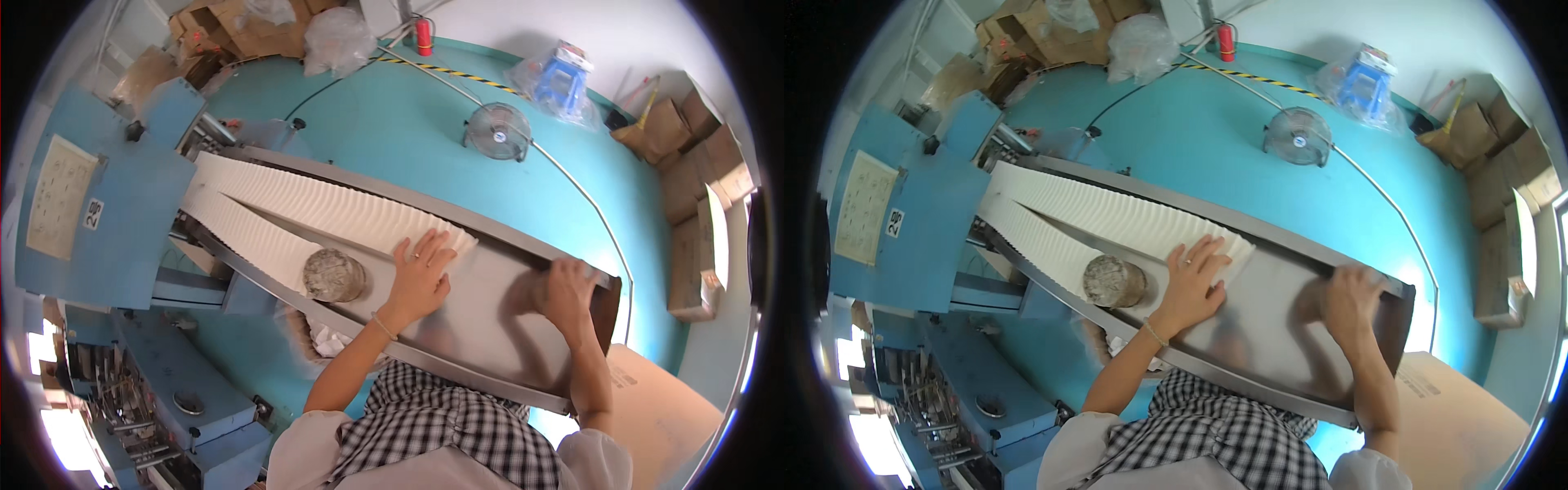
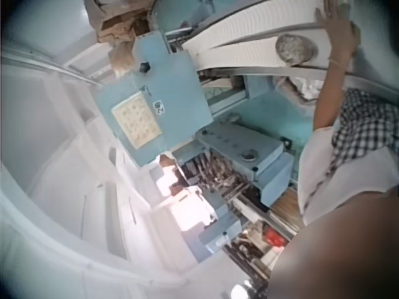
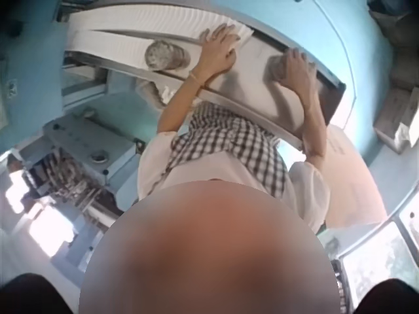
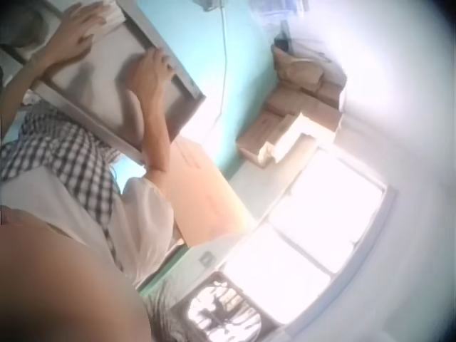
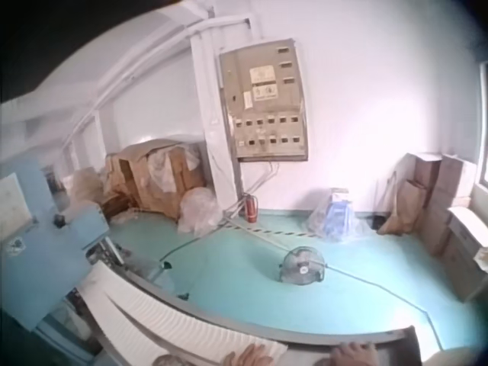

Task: Picking up stacks of pleated paper filters from a machine and placing them into a conveyor belt for packaging.

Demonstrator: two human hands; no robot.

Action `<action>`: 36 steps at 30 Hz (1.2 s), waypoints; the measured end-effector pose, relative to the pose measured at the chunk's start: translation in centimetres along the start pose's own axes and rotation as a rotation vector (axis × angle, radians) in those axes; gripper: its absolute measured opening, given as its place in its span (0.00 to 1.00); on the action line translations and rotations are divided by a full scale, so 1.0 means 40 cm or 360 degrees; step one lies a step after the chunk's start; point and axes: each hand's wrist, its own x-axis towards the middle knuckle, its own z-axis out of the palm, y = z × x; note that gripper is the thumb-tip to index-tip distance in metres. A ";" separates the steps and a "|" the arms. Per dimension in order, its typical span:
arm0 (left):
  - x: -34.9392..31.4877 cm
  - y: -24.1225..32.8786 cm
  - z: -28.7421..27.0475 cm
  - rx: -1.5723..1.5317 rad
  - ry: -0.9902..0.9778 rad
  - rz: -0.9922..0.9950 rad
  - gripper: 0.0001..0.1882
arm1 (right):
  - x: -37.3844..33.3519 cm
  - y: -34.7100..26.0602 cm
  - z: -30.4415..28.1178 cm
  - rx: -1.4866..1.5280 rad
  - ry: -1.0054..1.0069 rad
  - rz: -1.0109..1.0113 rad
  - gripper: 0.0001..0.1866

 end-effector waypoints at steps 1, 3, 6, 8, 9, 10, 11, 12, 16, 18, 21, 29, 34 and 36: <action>-0.006 -0.005 -0.004 0.0043 0.0011 -0.0027 0.21 | 0.004 0.000 0.024 -0.0270 0.0238 0.0069 0.37; -0.008 -0.010 -0.010 0.0001 -0.0027 0.0079 0.22 | 0.025 -0.042 -0.022 0.0194 0.0075 -0.0173 0.34; 0.043 -0.048 -0.056 -0.0135 0.0084 0.0123 0.22 | 0.073 -0.115 0.057 0.1497 -0.0431 -0.0472 0.35; 0.097 -0.138 -0.119 -0.0084 0.0182 0.0003 0.21 | 0.121 -0.181 0.059 0.2271 -0.0780 -0.0361 0.36; 0.121 -0.219 -0.156 0.0125 0.0298 -0.0151 0.21 | 0.137 -0.208 0.075 0.2276 -0.0763 -0.0393 0.36; 0.137 -0.318 -0.180 0.0325 0.0417 -0.0301 0.21 | 0.149 -0.234 0.099 0.2464 -0.0615 -0.0288 0.36; 0.129 -0.423 -0.209 0.0554 0.0651 -0.0321 0.21 | 0.159 -0.255 0.101 0.2654 -0.0466 -0.0184 0.36; 0.097 -0.526 -0.249 0.0857 0.0651 -0.0669 0.22 | 0.145 -0.269 0.026 0.2743 -0.0670 -0.0072 0.36; 0.067 -0.672 -0.337 0.1057 0.0699 -0.1401 0.24 | 0.160 -0.263 0.066 0.2735 -0.0607 -0.0159 0.39; 0.024 -0.742 -0.356 0.1073 0.0684 -0.1458 0.23 | 0.164 -0.268 0.071 0.2719 -0.0594 -0.0161 0.39; 0.003 -0.765 -0.351 0.0938 0.0463 -0.1487 0.21 | 0.169 -0.259 0.057 0.2690 -0.0649 -0.0106 0.39; 0.005 -0.735 -0.367 0.0916 0.0526 -0.1328 0.27 | 0.163 -0.291 0.097 0.2919 -0.0452 -0.0152 0.37; -0.003 -0.719 -0.320 0.1185 0.0538 -0.1118 0.34 | 0.131 -0.283 0.101 0.2153 0.0060 -0.0101 0.33; 0.011 -0.693 -0.301 0.1241 0.0566 -0.0935 0.36 | 0.088 -0.235 0.073 0.2324 0.0044 0.0079 0.32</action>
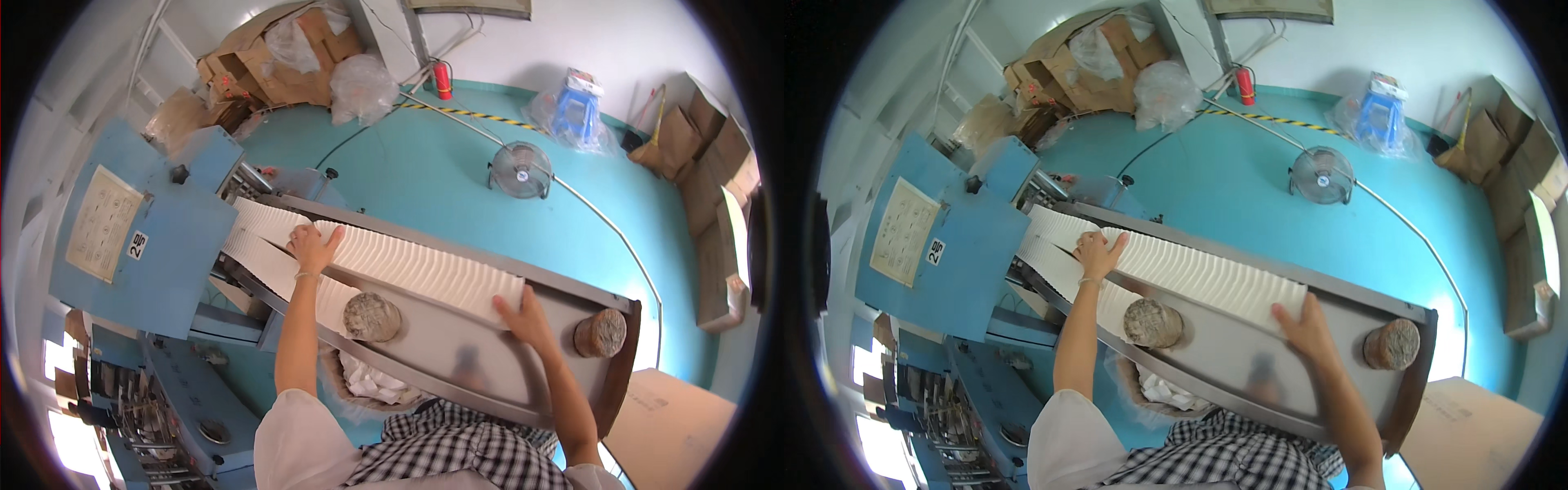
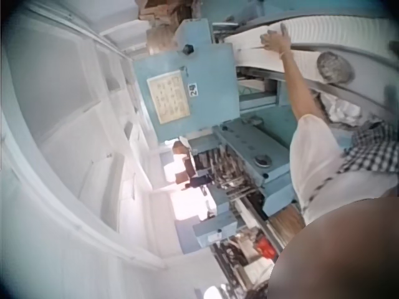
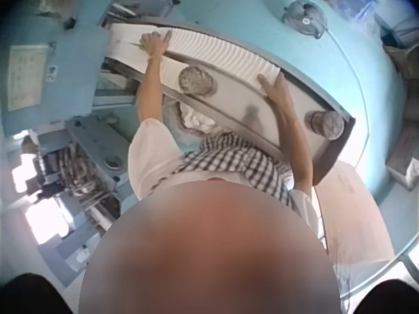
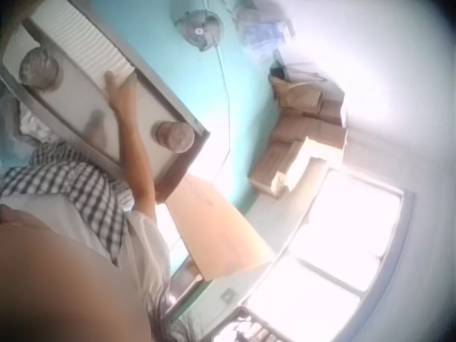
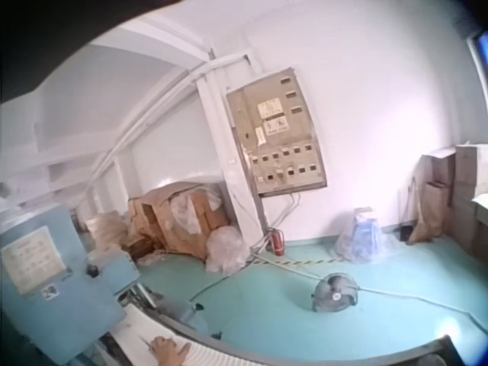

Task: Picking up stacks of pleated paper filters from a machine and placing them into a conveyor belt for packaging.

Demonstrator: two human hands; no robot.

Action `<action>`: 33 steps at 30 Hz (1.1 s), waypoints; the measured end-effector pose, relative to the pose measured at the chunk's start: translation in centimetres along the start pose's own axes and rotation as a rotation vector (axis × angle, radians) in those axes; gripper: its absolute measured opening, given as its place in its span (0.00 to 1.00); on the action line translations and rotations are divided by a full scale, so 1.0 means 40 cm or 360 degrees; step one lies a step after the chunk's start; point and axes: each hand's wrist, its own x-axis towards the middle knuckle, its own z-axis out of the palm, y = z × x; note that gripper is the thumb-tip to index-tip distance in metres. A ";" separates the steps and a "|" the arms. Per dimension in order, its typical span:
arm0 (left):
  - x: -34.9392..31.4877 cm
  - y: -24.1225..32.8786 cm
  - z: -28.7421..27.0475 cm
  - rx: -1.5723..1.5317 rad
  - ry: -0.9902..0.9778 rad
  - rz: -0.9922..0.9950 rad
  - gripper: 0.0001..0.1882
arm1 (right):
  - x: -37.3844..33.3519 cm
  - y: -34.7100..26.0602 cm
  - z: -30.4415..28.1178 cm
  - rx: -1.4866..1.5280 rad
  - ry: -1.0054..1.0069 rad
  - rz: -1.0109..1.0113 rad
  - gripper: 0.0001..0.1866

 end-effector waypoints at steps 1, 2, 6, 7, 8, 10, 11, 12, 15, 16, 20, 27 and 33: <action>0.009 0.042 -0.015 -0.0209 -0.0399 -0.0034 0.38 | -0.017 0.006 -0.026 0.0162 0.0104 0.0117 0.32; 0.018 0.096 -0.050 -0.0417 -0.0803 -0.0049 0.41 | -0.034 0.037 -0.062 0.0047 0.0235 0.0076 0.32; 0.004 0.175 -0.135 -0.0848 -0.0863 -0.0126 0.56 | -0.073 0.045 -0.131 -0.0178 0.0432 0.0237 0.39; -0.001 0.188 -0.127 -0.0865 -0.0884 -0.0089 0.56 | -0.078 0.049 -0.119 -0.0182 0.0466 0.0266 0.39; -0.010 0.210 -0.121 -0.0921 -0.0974 -0.0068 0.56 | -0.083 0.044 -0.101 -0.0254 0.0450 0.0217 0.40; -0.028 0.238 -0.114 -0.1013 -0.1144 -0.0029 0.57 | -0.106 0.034 -0.076 -0.0320 0.0458 0.0191 0.41; -0.039 0.243 -0.114 -0.1015 -0.1159 0.0003 0.57 | -0.120 0.029 -0.062 -0.0210 0.0534 0.0176 0.41; -0.053 0.246 -0.114 -0.1193 -0.1091 0.0019 0.54 | -0.134 0.029 -0.053 -0.0100 0.0608 0.0157 0.41; -0.099 0.261 -0.139 -0.1616 -0.1059 0.0042 0.47 | -0.211 0.032 -0.054 0.0014 0.0769 -0.0015 0.43; -0.112 0.263 -0.152 -0.1863 -0.1073 0.0036 0.45 | -0.227 0.055 -0.054 -0.0103 0.0878 -0.0176 0.43; -0.132 0.214 -0.167 -0.2109 -0.1203 0.0191 0.47 | -0.319 0.053 -0.074 0.0089 0.0929 -0.0100 0.41; -0.098 0.171 -0.262 -0.2044 -0.1663 0.0285 0.53 | -0.484 0.081 -0.112 -0.0406 0.0854 -0.0014 0.46; -0.128 0.211 -0.269 -0.1249 -0.1022 0.1267 0.63 | -0.449 -0.008 -0.097 -0.1110 0.0845 -0.0154 0.57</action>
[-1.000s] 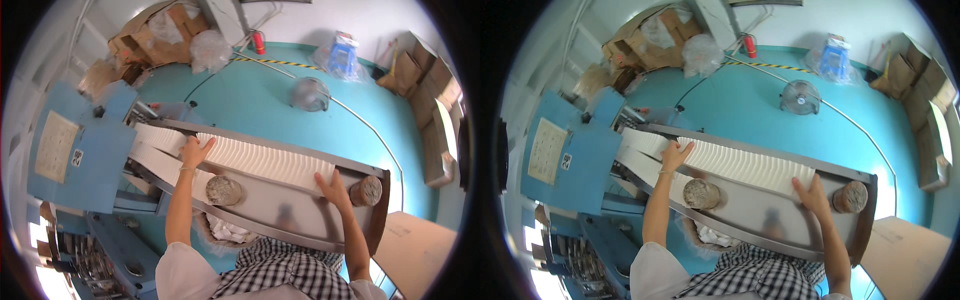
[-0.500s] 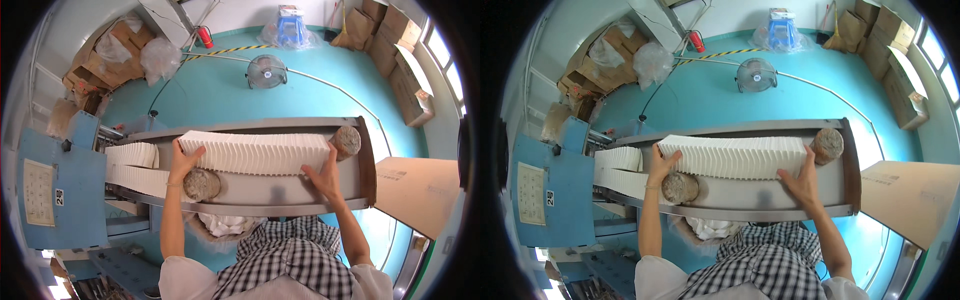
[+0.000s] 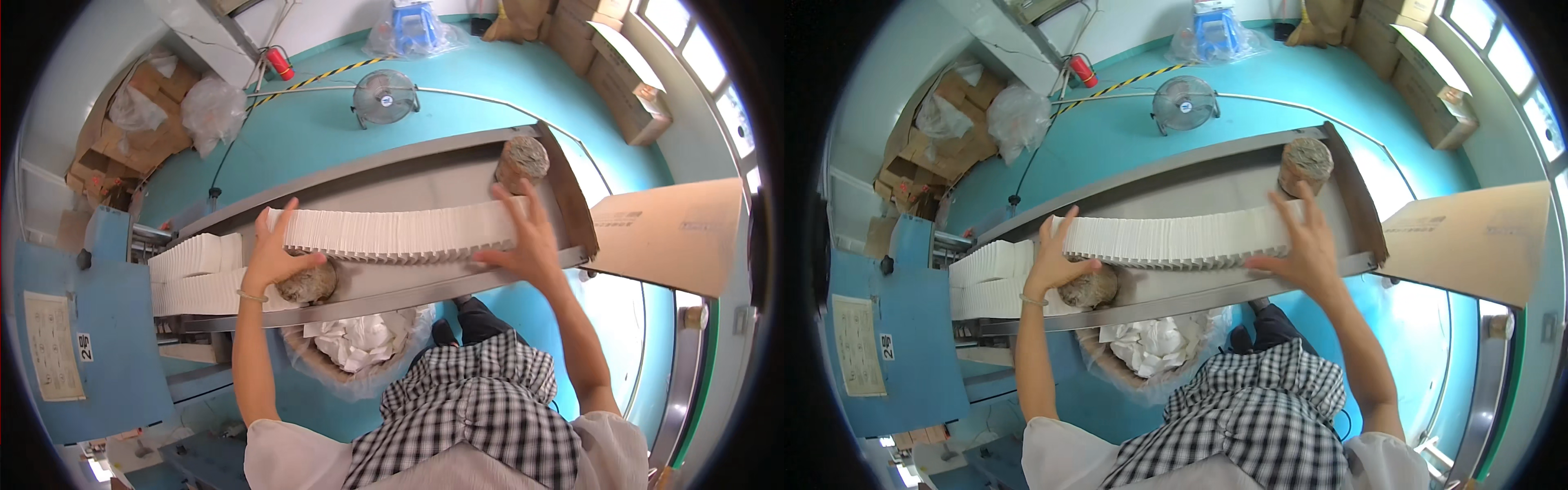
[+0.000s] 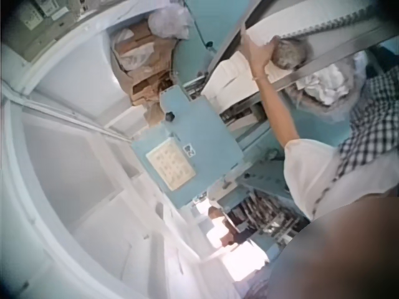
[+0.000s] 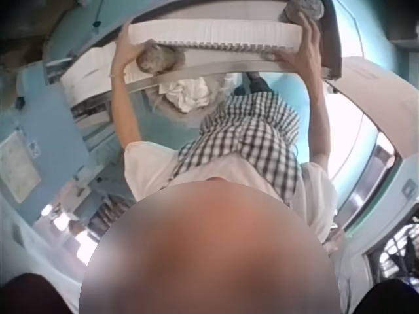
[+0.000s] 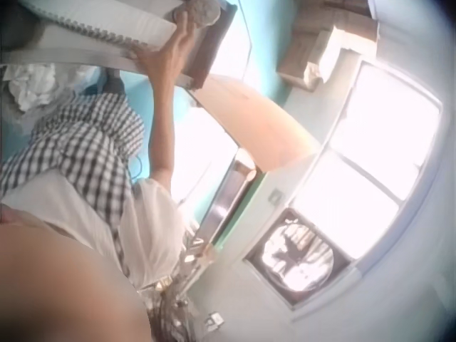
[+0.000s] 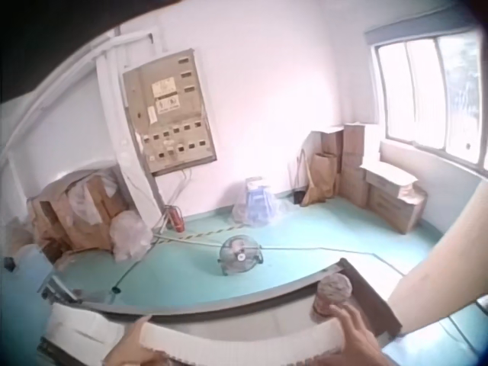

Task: Picking up stacks of pleated paper filters from a machine and placing them into a conveyor belt for packaging.

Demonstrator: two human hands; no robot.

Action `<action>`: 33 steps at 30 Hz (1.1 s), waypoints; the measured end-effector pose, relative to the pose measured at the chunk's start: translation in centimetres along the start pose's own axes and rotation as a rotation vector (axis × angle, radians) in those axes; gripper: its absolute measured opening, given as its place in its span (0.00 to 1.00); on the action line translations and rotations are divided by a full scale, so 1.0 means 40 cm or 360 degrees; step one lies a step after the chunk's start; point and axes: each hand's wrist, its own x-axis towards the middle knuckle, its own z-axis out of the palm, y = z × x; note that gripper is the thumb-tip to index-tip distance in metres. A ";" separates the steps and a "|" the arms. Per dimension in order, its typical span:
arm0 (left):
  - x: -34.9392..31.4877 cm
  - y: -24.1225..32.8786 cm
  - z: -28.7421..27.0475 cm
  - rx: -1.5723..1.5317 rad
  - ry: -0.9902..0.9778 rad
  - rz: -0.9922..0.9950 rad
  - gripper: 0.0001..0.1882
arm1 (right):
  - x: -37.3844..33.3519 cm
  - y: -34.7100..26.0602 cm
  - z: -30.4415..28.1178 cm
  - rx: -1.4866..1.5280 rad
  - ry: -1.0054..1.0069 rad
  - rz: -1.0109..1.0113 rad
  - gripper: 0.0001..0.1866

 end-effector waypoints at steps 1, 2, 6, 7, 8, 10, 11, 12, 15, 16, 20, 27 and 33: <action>-0.012 0.030 0.015 0.0184 -0.0022 -0.0054 0.64 | -0.014 -0.045 0.019 -0.0005 0.0013 0.0013 0.57; -0.016 0.051 0.028 0.0368 -0.0030 -0.0111 0.64 | -0.024 -0.104 0.044 -0.0182 -0.0025 0.0151 0.56; 0.014 0.088 0.065 0.0276 0.0024 -0.0245 0.59 | -0.032 -0.142 0.121 -0.0312 0.0109 0.0391 0.55; 0.026 0.099 0.067 0.0299 0.0041 -0.0261 0.57 | -0.024 -0.133 0.125 -0.0314 0.0144 0.0396 0.55; 0.039 0.101 0.075 0.0297 0.0047 -0.0244 0.57 | -0.013 -0.122 0.131 -0.0321 0.0160 0.0402 0.55; 0.064 0.105 0.094 0.0247 0.0136 -0.0384 0.57 | 0.014 -0.096 0.135 -0.0276 0.0263 0.0436 0.54; 0.080 0.116 0.103 0.0242 0.0146 -0.0374 0.57 | 0.028 -0.083 0.133 -0.0284 0.0276 0.0433 0.54; 0.097 0.129 0.113 0.0198 0.0127 -0.0380 0.56 | 0.043 -0.070 0.127 -0.0289 0.0255 0.0549 0.53; 0.147 0.173 0.139 0.0122 0.0051 -0.0381 0.55 | 0.071 -0.034 0.075 -0.0272 0.0133 0.0725 0.51; 0.157 0.187 0.145 0.0101 -0.0008 -0.0388 0.53 | 0.077 -0.025 0.056 -0.0236 0.0023 0.0783 0.48; 0.175 0.155 0.171 0.0230 0.0140 -0.0172 0.51 | 0.085 -0.020 0.029 -0.0133 -0.0063 0.0771 0.44; 0.111 0.343 0.152 0.0187 0.0347 -0.0062 0.44 | -0.026 0.019 -0.070 -0.0081 0.0310 0.0610 0.40; -0.016 0.631 0.030 0.0167 0.0833 0.0494 0.43 | -0.201 0.024 -0.379 0.0082 0.0797 0.0512 0.41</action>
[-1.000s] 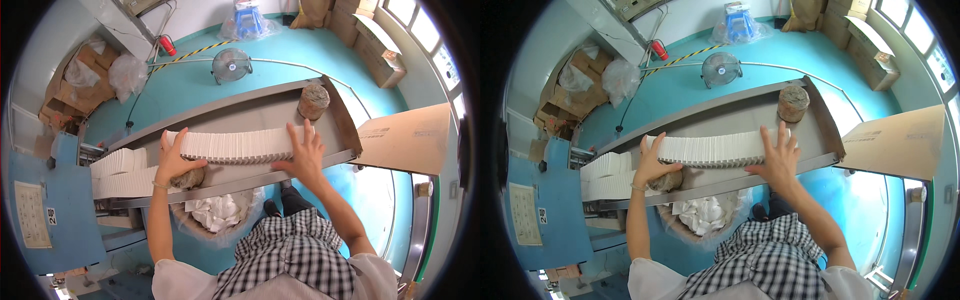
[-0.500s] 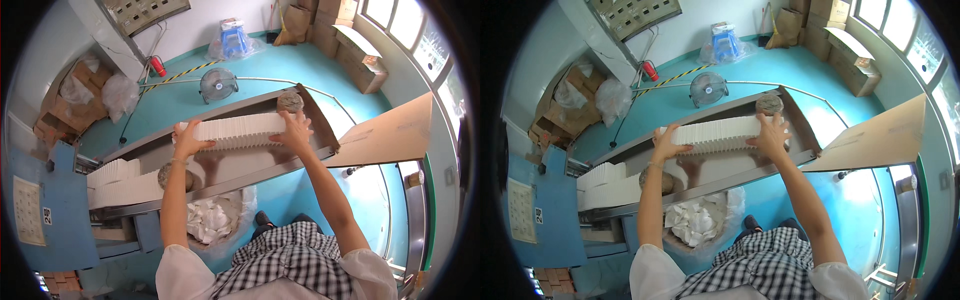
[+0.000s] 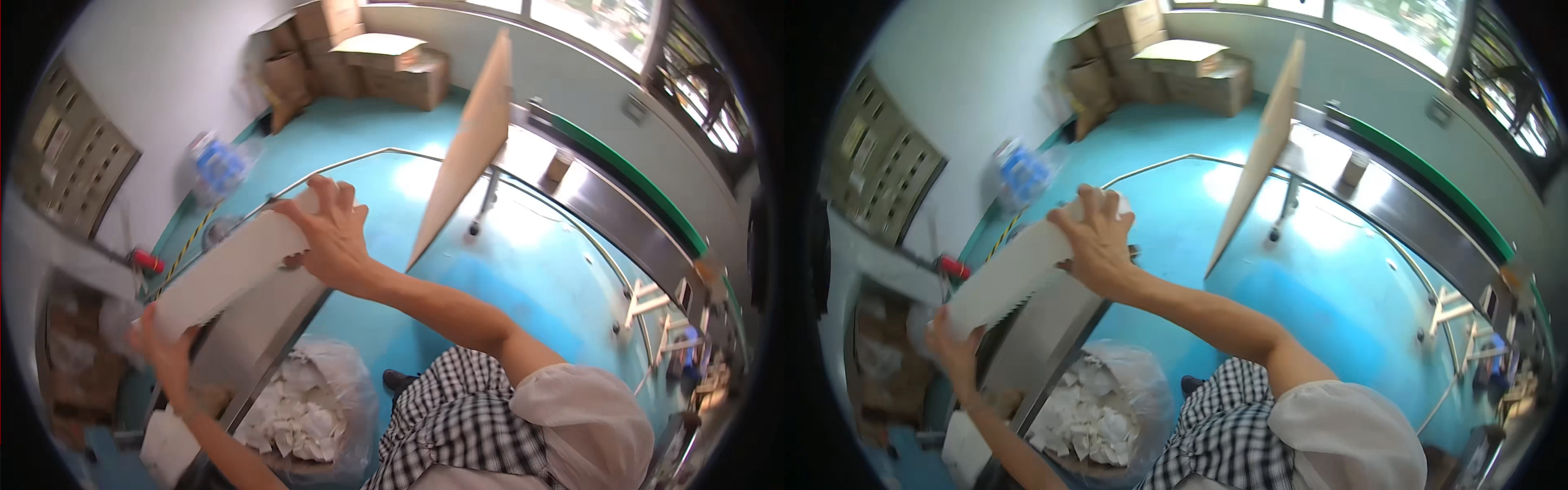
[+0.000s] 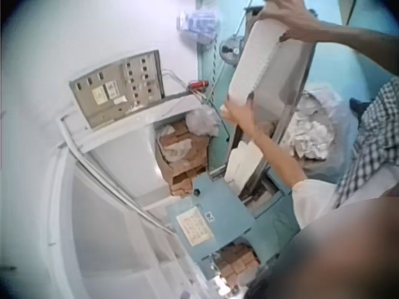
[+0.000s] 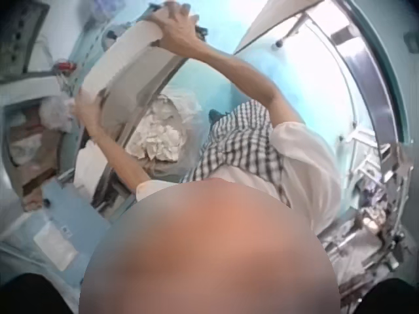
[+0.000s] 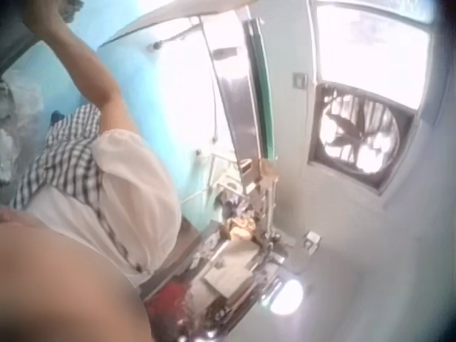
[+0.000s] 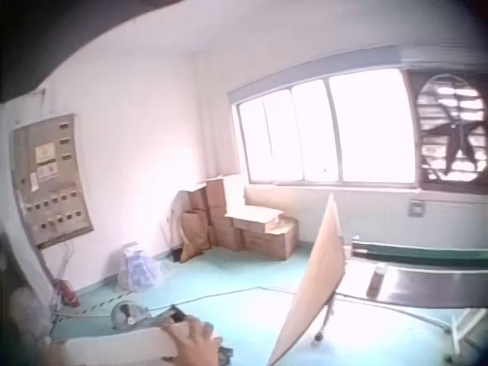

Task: Picking up stacks of pleated paper filters from a machine and placing them into a conveyor belt for packaging.

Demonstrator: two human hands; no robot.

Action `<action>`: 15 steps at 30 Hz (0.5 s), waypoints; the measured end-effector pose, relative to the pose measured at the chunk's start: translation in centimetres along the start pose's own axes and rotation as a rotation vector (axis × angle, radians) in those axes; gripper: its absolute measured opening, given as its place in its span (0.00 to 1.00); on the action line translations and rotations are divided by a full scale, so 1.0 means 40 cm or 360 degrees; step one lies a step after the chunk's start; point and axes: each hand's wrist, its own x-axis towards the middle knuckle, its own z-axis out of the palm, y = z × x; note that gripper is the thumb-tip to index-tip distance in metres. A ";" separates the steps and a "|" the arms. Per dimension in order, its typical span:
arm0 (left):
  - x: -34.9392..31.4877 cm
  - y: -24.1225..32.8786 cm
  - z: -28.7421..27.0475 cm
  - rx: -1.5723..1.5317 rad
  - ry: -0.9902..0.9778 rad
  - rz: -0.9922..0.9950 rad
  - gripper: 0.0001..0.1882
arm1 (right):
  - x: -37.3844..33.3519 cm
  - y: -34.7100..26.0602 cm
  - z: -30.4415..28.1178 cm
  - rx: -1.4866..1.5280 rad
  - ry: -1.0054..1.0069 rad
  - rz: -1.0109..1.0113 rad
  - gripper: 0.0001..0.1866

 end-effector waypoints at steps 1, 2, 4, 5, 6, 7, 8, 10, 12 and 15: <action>0.022 0.072 -0.010 -0.0070 0.0077 0.0078 0.42 | -0.008 0.022 -0.089 0.0007 0.0090 -0.0008 0.40; 0.046 0.170 -0.017 0.0011 0.0101 0.0231 0.42 | -0.021 0.059 -0.177 -0.0040 0.0138 0.0045 0.40; 0.078 0.363 -0.008 0.0042 0.0108 0.0440 0.42 | -0.070 0.143 -0.345 -0.0043 0.0635 -0.0053 0.38; 0.083 0.446 -0.028 0.0050 0.0165 0.0496 0.41 | -0.091 0.172 -0.418 -0.0029 0.0747 -0.0060 0.39; 0.088 0.535 -0.011 0.0018 0.0209 0.0554 0.41 | -0.118 0.218 -0.496 -0.0098 0.0874 -0.0055 0.39; 0.093 0.627 0.024 -0.0041 0.0188 0.0580 0.41 | -0.152 0.265 -0.577 -0.0190 0.0994 -0.0045 0.40; 0.092 0.721 0.052 -0.0260 0.0188 0.0694 0.40 | -0.191 0.309 -0.659 -0.0318 0.1075 -0.0021 0.40; 0.065 0.948 0.112 -0.0626 0.0162 0.0874 0.40 | -0.283 0.412 -0.814 -0.0548 0.1214 0.0088 0.40; 0.059 1.148 0.208 -0.0862 0.0130 0.1135 0.40 | -0.378 0.477 -0.963 -0.0840 0.1289 0.0249 0.41; -0.009 1.402 0.391 -0.1051 -0.0003 0.1273 0.40 | -0.506 0.591 -1.114 -0.1212 0.1260 0.0565 0.41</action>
